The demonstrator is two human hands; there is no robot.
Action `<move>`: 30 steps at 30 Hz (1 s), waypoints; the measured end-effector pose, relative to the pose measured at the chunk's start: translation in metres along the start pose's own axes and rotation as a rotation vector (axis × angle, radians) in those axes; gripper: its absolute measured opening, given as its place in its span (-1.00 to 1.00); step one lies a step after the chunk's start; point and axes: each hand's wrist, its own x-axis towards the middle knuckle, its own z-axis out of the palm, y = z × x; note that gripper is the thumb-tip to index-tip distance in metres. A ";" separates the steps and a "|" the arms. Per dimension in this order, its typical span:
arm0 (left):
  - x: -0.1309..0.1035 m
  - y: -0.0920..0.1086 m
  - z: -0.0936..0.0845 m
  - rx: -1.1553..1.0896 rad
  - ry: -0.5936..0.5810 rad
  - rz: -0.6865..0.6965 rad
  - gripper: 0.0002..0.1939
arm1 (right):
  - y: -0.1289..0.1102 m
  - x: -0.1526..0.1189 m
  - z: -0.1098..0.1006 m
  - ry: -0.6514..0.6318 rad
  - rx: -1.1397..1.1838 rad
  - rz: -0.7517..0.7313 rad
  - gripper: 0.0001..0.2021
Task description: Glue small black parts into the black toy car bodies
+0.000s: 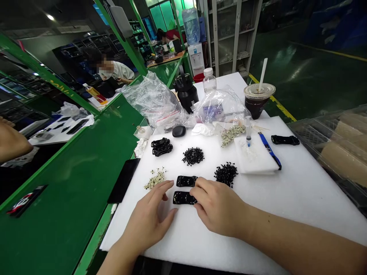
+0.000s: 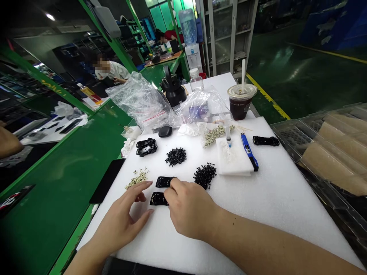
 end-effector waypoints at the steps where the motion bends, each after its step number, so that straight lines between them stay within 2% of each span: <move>1: 0.002 0.002 0.000 0.009 -0.017 0.001 -0.42 | 0.000 0.000 -0.002 0.009 -0.005 0.008 -0.89; 4: 0.004 0.004 0.000 0.036 -0.017 -0.006 -0.45 | 0.002 0.000 -0.004 0.034 -0.039 0.066 -0.90; 9: 0.001 0.004 0.002 0.031 0.041 -0.038 -0.54 | 0.006 0.006 0.000 0.027 -0.059 0.179 -0.79; 15: -0.003 0.013 0.007 0.001 0.077 -0.078 -0.63 | 0.003 0.014 0.007 -0.022 -0.176 0.168 -0.77; 19: -0.012 0.011 0.002 -0.034 0.085 0.003 -0.63 | 0.003 0.016 0.008 -0.053 -0.184 0.161 -0.76; 22: -0.009 -0.011 -0.015 -0.033 0.110 0.047 -0.63 | 0.002 0.016 0.008 -0.059 -0.198 0.165 -0.75; 24: 0.005 -0.034 -0.029 -0.037 0.133 -0.031 -0.63 | 0.002 0.016 0.008 -0.050 -0.207 0.160 -0.78; 27: 0.046 -0.070 -0.045 -0.021 0.255 -0.306 -0.55 | 0.001 0.015 0.010 -0.040 -0.232 0.157 -0.80; 30: 0.093 -0.100 -0.048 -0.014 0.281 -0.352 -0.50 | -0.001 0.014 0.009 -0.021 -0.224 0.154 -0.80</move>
